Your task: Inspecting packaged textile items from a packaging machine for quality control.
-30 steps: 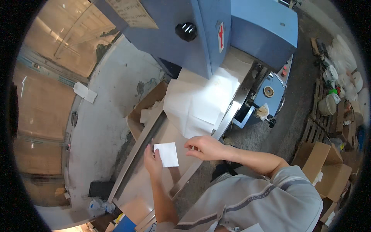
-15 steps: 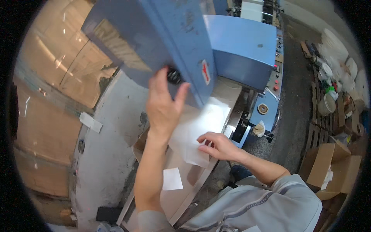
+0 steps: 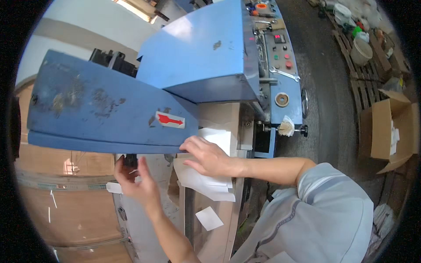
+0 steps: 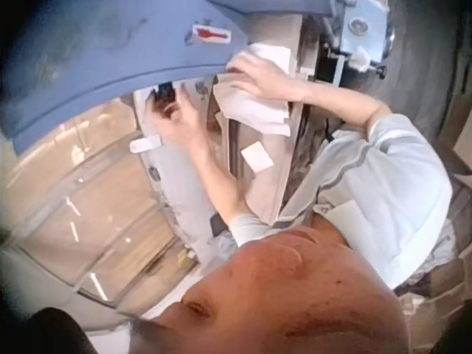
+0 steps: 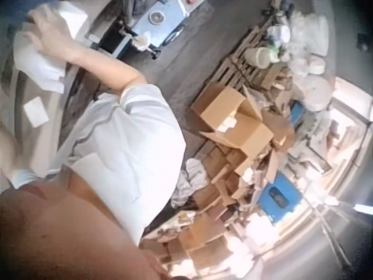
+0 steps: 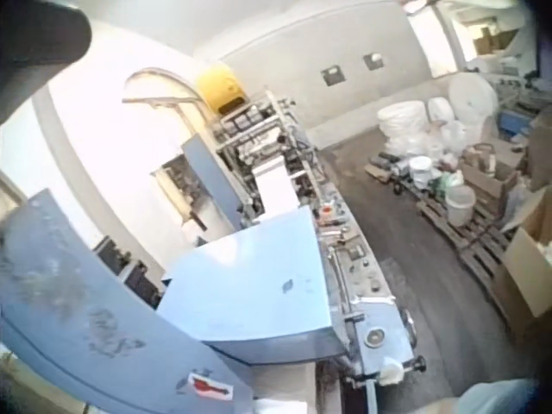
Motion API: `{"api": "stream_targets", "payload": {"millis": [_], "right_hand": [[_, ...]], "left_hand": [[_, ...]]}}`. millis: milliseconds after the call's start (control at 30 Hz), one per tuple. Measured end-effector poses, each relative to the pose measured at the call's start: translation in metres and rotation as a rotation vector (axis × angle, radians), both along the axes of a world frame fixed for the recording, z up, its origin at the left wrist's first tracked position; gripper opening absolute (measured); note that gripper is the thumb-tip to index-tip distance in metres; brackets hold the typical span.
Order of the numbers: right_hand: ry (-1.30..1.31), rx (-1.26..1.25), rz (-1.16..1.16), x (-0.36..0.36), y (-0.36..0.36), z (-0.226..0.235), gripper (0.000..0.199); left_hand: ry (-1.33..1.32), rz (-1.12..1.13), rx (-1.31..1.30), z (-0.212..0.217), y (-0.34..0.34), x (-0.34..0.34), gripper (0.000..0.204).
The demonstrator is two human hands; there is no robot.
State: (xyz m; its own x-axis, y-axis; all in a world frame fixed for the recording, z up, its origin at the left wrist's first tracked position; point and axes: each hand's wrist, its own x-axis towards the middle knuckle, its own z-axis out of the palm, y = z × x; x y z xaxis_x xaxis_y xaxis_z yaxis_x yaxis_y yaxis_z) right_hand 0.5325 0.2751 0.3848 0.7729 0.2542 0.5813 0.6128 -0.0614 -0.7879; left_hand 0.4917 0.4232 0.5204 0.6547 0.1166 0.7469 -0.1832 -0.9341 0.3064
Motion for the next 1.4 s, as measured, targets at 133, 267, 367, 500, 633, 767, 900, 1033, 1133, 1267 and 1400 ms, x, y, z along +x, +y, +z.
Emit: {"api": "stream_targets", "payload": {"millis": [133, 267, 367, 500, 633, 767, 900, 1033, 1133, 1267, 1400], "right_hand": [[0.006, 0.051, 0.004, -0.010, 0.001, 0.002, 0.054], [0.035, 0.069, 0.002, -0.024, 0.005, 0.003, 0.061], [0.047, 0.102, 0.017, -0.026, 0.004, 0.002, 0.062], [0.057, 0.129, 0.015, -0.026, 0.005, -0.002, 0.062], [0.073, 0.129, 0.011, -0.024, 0.005, -0.005, 0.062], [0.086, 0.189, 0.079, -0.022, 0.007, -0.009, 0.065], [0.103, 0.250, 0.072, -0.020, 0.011, -0.014, 0.069], [0.113, 0.262, 0.072, -0.018, 0.009, -0.018, 0.073], [0.115, 0.287, 0.108, -0.019, 0.011, -0.019, 0.075], [0.128, 0.279, 0.117, -0.018, 0.010, -0.018, 0.077], [0.127, 0.257, 0.108, -0.019, 0.010, -0.019, 0.078]], "left_hand": [[0.491, -0.273, -0.891, 0.018, 0.016, -0.004, 0.047], [-0.232, 0.026, 0.095, -0.006, -0.015, 0.016, 0.040], [0.170, 0.054, -0.280, 0.010, -0.006, 0.006, 0.041], [0.432, -0.163, -1.041, 0.020, 0.003, 0.004, 0.060], [0.020, 0.012, 0.005, -0.009, 0.013, 0.008, 0.052], [0.563, -0.447, -1.236, 0.019, 0.017, 0.000, 0.057], [0.069, 0.156, -0.137, -0.007, 0.001, 0.003, 0.051], [0.386, -0.226, -0.459, 0.014, 0.046, -0.004, 0.052], [0.748, -0.582, -1.077, 0.021, -0.002, 0.002, 0.052], [0.051, 0.210, 0.259, 0.001, -0.010, 0.006, 0.052], [0.429, -0.143, -0.638, 0.027, 0.005, 0.001, 0.049]]}}
